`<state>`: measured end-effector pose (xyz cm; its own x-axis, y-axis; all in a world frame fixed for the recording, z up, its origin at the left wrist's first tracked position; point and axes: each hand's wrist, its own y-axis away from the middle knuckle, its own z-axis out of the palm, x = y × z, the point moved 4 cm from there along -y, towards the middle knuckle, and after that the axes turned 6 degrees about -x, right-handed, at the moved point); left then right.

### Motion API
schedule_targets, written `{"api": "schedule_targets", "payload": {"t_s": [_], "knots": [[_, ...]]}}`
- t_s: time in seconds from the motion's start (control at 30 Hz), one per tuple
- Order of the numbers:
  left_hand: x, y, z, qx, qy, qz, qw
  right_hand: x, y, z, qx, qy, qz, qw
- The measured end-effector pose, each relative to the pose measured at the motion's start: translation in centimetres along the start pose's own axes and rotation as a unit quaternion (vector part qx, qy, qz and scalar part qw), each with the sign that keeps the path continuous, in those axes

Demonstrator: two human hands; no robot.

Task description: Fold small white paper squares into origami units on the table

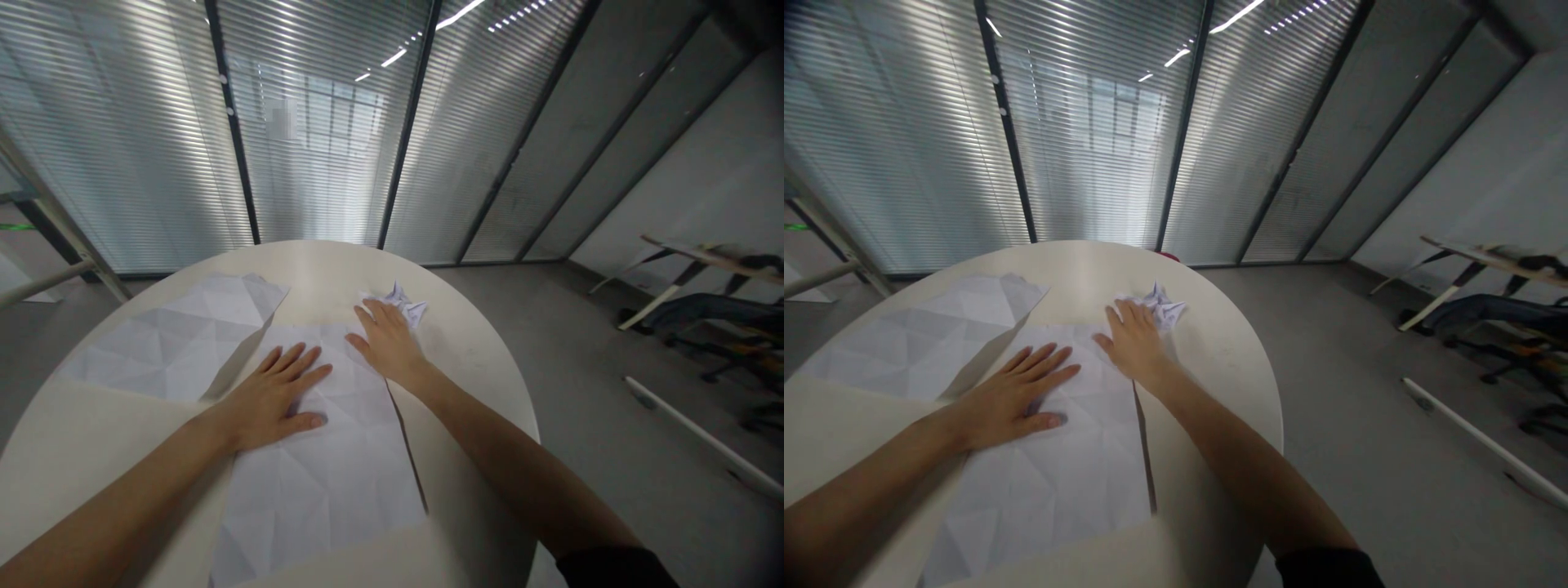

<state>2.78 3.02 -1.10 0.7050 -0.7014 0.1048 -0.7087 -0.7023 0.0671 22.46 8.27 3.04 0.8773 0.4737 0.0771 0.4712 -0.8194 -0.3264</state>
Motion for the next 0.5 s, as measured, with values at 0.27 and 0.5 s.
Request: {"api": "schedule_targets", "payload": {"t_s": [0.27, 0.5], "knots": [[0.1, -0.1, 0.7, 0.013, -0.031, -0.013, 0.999, -5.4, 2.3, 2.8, -0.139, -0.079, -0.151, 0.976], [-0.2, 1.1, 1.1, 0.030, -0.061, -0.019, 0.998, -3.4, 5.9, 1.3, -0.201, -0.099, -0.166, 0.960]]}}
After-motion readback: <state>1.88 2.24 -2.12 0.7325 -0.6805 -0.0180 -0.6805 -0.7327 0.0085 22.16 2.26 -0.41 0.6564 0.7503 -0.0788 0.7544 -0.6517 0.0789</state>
